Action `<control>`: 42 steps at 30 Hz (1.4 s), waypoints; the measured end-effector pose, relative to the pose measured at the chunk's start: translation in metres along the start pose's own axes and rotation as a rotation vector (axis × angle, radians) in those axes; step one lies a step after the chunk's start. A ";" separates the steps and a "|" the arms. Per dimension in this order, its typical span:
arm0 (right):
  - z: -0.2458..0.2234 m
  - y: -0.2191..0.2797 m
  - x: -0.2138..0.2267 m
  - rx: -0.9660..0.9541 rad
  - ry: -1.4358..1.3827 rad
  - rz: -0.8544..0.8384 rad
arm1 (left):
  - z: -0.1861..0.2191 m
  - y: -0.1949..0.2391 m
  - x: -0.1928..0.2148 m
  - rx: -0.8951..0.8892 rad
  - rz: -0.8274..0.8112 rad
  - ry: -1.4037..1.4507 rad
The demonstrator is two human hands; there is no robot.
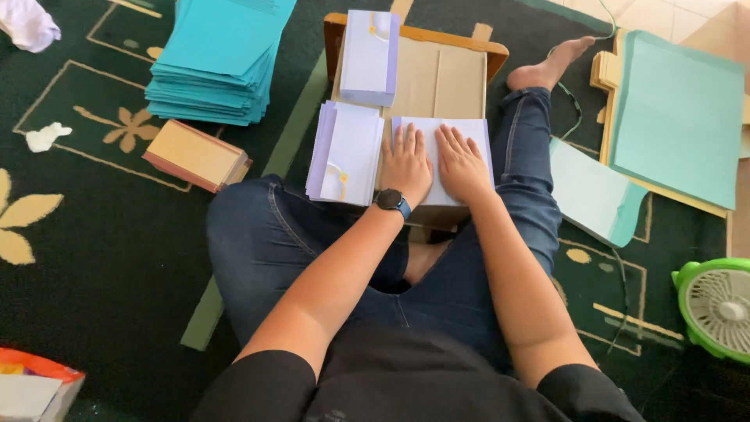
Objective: Folding paper inserts and placing them into folders at a steady pace.
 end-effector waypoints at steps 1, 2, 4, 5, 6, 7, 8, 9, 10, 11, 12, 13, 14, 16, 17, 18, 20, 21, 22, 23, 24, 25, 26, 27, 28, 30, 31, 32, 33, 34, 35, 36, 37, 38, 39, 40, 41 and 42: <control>-0.003 -0.003 0.005 0.001 0.003 0.010 | 0.000 -0.002 0.000 -0.003 0.010 -0.001; -0.004 -0.006 0.010 -0.019 0.000 0.007 | -0.001 -0.003 -0.002 -0.003 -0.003 0.011; -0.012 -0.004 0.011 -0.031 -0.005 -0.002 | -0.003 0.001 -0.002 0.006 -0.019 0.021; -0.013 -0.003 0.012 -0.049 0.003 0.004 | -0.003 0.000 -0.001 0.013 -0.029 0.021; -0.014 -0.002 0.013 -0.067 0.010 0.010 | -0.004 -0.001 -0.001 0.019 -0.040 0.021; -0.015 0.004 0.009 -0.065 0.011 0.008 | -0.004 -0.001 0.002 0.022 -0.040 0.021; -0.015 0.010 0.003 -0.074 0.019 -0.008 | -0.004 0.000 0.003 0.028 -0.048 0.016; -0.013 0.016 -0.003 -0.085 0.027 -0.025 | -0.003 0.001 0.004 0.031 -0.058 0.012; -0.014 0.015 -0.002 -0.085 0.027 -0.027 | -0.005 -0.003 0.000 0.033 -0.060 0.013; -0.014 0.018 -0.003 -0.083 0.033 -0.040 | -0.005 -0.002 -0.004 0.031 -0.069 0.007; -0.014 0.022 -0.005 -0.082 0.039 -0.053 | -0.004 -0.002 -0.009 0.029 -0.078 0.002; -0.012 0.017 -0.006 -0.084 0.039 -0.055 | -0.005 0.000 -0.013 0.029 -0.080 0.004; -0.011 0.013 -0.008 -0.076 0.036 -0.076 | -0.005 0.002 -0.016 0.031 -0.077 0.006; -0.009 -0.006 -0.003 -0.062 0.035 -0.076 | -0.007 -0.006 -0.014 0.028 -0.054 0.001; -0.009 -0.010 -0.004 -0.061 0.037 -0.078 | -0.007 -0.005 -0.014 0.031 -0.058 0.006; -0.009 -0.015 -0.006 -0.060 0.039 -0.081 | -0.008 -0.003 -0.014 0.034 -0.062 0.012; -0.012 -0.008 -0.005 -0.057 0.037 -0.083 | -0.008 -0.002 -0.011 0.038 -0.063 0.016; -0.012 -0.005 -0.004 -0.059 0.038 -0.083 | -0.008 -0.002 -0.011 0.036 -0.064 0.025; -0.014 0.005 -0.001 -0.061 0.037 -0.080 | -0.006 -0.004 -0.008 0.033 -0.062 0.024; -0.015 0.016 0.000 -0.068 0.033 -0.087 | -0.006 -0.002 -0.007 0.040 -0.071 0.029; -0.018 0.028 -0.001 -0.076 0.030 -0.095 | -0.006 -0.001 -0.006 0.046 -0.080 0.034; -0.017 0.030 0.000 -0.078 0.030 -0.101 | -0.006 -0.001 -0.007 0.047 -0.086 0.036; -0.018 0.033 0.000 -0.075 0.028 -0.107 | -0.005 -0.001 -0.007 0.048 -0.092 0.025; -0.018 0.037 0.001 -0.069 0.028 -0.115 | -0.005 -0.001 -0.008 0.051 -0.099 0.014; -0.015 0.032 -0.007 -0.069 0.029 -0.123 | -0.005 0.004 -0.008 0.055 -0.104 0.017; -0.008 0.013 -0.011 -0.059 0.025 -0.105 | -0.005 -0.001 -0.007 0.050 -0.123 0.022; -0.010 0.004 -0.006 -0.056 0.022 -0.099 | -0.005 -0.002 -0.006 0.049 -0.119 0.016; -0.011 -0.004 0.001 -0.071 0.009 -0.077 | -0.005 -0.002 -0.005 0.047 -0.112 0.025; -0.012 -0.011 0.006 -0.086 -0.008 -0.059 | -0.006 -0.001 -0.005 0.046 -0.109 0.032; -0.009 -0.018 0.004 -0.082 -0.014 -0.057 | -0.006 -0.001 -0.006 0.046 -0.109 0.024; -0.003 -0.024 0.004 -0.124 -0.020 -0.024 | -0.006 -0.001 -0.007 0.046 -0.114 0.029; 0.003 -0.031 0.005 -0.166 -0.026 0.010 | -0.007 -0.001 -0.009 0.045 -0.119 0.033; -0.003 -0.022 0.012 -0.167 -0.034 0.009 | -0.007 0.000 -0.007 0.043 -0.123 0.027; -0.002 -0.012 0.021 -0.237 -0.062 0.032 | -0.008 0.000 -0.005 0.046 -0.125 0.029; 0.002 -0.002 0.031 -0.309 -0.086 0.056 | -0.006 -0.002 -0.004 0.046 -0.126 0.035; 0.000 0.009 0.031 -0.313 -0.090 0.057 | -0.006 0.000 0.001 0.041 -0.127 0.033; 0.005 0.023 0.030 -0.378 -0.106 0.061 | -0.006 0.001 0.007 0.039 -0.103 0.044; 0.010 0.038 0.029 -0.442 -0.122 0.065 | -0.005 0.002 0.014 0.036 -0.079 0.056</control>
Point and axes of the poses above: each hand's wrist, its own y-axis away from the middle knuckle, its own x-axis out of the back of the hand, z = x × y, the point moved 10 cm from there along -y, towards the middle knuckle, and after that the axes turned 1 degree about -x, right-handed, at the moved point
